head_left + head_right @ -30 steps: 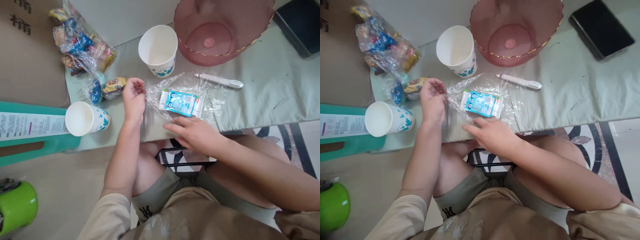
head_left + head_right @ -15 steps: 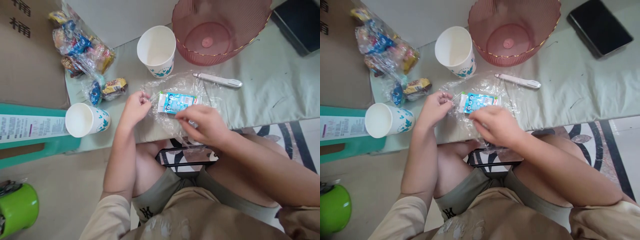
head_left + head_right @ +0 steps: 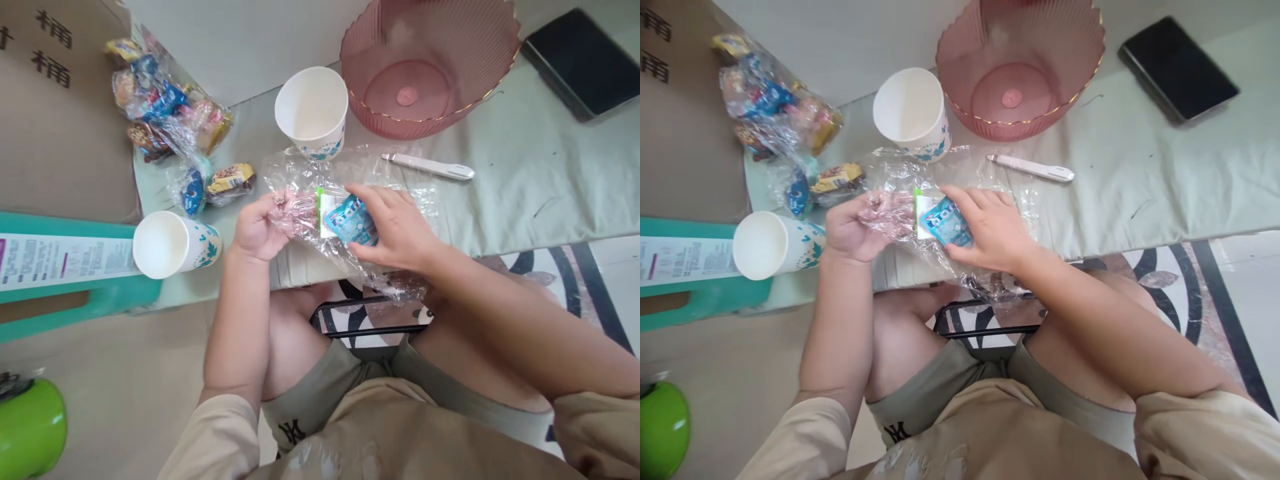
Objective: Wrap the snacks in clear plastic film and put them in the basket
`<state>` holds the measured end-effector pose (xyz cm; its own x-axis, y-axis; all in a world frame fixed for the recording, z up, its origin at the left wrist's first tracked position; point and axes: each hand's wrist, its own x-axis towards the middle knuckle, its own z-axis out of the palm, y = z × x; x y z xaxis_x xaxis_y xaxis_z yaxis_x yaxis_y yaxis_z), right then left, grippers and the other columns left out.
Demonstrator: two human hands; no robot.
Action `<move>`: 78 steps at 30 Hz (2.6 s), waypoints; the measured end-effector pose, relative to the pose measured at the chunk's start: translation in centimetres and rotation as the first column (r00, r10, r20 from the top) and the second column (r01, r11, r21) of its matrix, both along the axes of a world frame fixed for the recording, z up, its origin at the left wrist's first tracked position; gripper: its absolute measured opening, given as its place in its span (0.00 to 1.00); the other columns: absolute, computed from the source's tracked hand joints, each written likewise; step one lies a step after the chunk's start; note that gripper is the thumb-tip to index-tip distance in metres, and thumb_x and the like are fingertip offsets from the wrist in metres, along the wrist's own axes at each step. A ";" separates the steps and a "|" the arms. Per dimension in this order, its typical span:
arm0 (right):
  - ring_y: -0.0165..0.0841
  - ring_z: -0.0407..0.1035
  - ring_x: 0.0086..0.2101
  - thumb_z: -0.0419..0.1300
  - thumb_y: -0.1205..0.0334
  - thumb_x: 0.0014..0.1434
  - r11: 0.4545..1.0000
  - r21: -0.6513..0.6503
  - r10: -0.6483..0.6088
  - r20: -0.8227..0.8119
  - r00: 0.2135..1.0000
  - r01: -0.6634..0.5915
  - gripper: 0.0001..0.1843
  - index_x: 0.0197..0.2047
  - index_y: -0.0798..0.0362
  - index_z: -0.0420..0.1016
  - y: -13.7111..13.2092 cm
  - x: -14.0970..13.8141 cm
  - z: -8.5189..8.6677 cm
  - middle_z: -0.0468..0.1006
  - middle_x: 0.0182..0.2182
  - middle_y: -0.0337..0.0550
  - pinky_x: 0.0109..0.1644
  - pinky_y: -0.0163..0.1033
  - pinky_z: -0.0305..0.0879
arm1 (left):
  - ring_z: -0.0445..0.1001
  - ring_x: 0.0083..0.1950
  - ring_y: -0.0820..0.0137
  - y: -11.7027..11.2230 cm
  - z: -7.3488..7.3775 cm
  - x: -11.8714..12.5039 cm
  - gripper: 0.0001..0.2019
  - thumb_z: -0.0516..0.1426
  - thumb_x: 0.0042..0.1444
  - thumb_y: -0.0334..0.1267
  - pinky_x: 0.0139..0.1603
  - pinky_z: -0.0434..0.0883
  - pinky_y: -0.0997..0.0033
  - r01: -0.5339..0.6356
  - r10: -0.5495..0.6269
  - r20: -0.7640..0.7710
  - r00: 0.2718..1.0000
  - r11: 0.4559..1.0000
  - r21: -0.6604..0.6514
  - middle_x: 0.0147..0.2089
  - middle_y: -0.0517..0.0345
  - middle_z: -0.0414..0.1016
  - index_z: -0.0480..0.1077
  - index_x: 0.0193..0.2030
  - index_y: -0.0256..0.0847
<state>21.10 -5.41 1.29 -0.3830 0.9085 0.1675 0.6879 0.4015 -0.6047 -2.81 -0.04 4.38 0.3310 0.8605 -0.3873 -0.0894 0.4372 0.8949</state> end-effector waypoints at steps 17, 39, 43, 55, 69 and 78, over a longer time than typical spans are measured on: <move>0.55 0.64 0.66 0.65 0.58 0.55 0.997 0.042 -0.065 -0.146 0.987 0.072 0.47 0.75 0.50 0.54 0.9 1.0 -0.7 0.66 0.69 0.58 0.67 0.60 0.66 | 0.79 0.53 0.46 0.5 -1.3 2.5 0.15 0.53 0.48 0.53 0.44 0.78 0.42 -0.080 0.093 -0.065 0.994 0.981 0.174 0.41 0.43 0.80 0.68 0.31 0.44; 0.36 0.75 0.41 0.60 0.61 0.54 0.676 -0.543 -0.657 -0.750 0.074 0.498 0.31 0.61 0.43 0.60 9.4 5.5 5.3 0.77 0.47 0.41 0.44 0.45 0.78 | 0.77 0.28 0.66 1.6 -0.7 2.9 0.02 0.51 0.37 0.33 0.31 0.78 0.64 -0.420 0.565 0.350 0.747 0.809 -0.411 0.25 0.54 0.70 0.59 0.20 0.40; 0.37 0.75 0.50 0.58 0.54 0.59 0.812 -0.385 -0.505 -0.840 0.197 0.439 0.14 0.49 0.44 0.66 11.2 6.9 3.9 0.77 0.47 0.42 0.56 0.48 0.76 | 0.75 0.27 0.68 1.9 -1.0 2.8 0.03 0.52 0.35 0.32 0.30 0.77 0.67 -0.365 0.514 0.378 0.770 0.841 -0.399 0.25 0.56 0.67 0.60 0.20 0.39; 0.42 0.79 0.47 0.53 0.63 0.66 0.984 0.100 -0.101 -0.362 0.927 0.147 0.14 0.51 0.51 0.75 1.8 2.2 3.0 0.83 0.44 0.49 0.54 0.51 0.77 | 0.76 0.28 0.72 2.5 -0.9 -0.3 0.12 0.58 0.32 0.28 0.27 0.71 0.77 -0.295 0.294 -0.055 0.954 0.956 -0.008 0.28 0.58 0.76 0.72 0.28 0.38; 0.57 0.49 0.75 0.57 0.68 0.63 0.938 -0.251 0.311 0.314 0.897 -0.238 0.32 0.70 0.52 0.72 0.0 1.3 1.7 0.55 0.76 0.62 0.75 0.68 0.50 | 0.74 0.66 0.56 -1.0 -1.0 -0.1 0.31 0.67 0.53 0.40 0.72 0.68 0.50 0.559 0.012 -0.738 0.675 0.645 0.521 0.62 0.50 0.78 0.70 0.65 0.47; 0.57 0.60 0.70 0.56 0.59 0.67 0.954 -0.143 0.277 0.074 0.958 -0.264 0.22 0.61 0.53 0.79 0.7 2.6 -0.3 0.66 0.71 0.61 0.70 0.70 0.58 | 0.75 0.34 0.72 0.7 -1.4 -0.4 0.05 0.68 0.54 0.29 0.38 0.72 0.76 -0.156 0.294 -0.303 0.907 0.900 0.407 0.32 0.59 0.77 0.77 0.32 0.39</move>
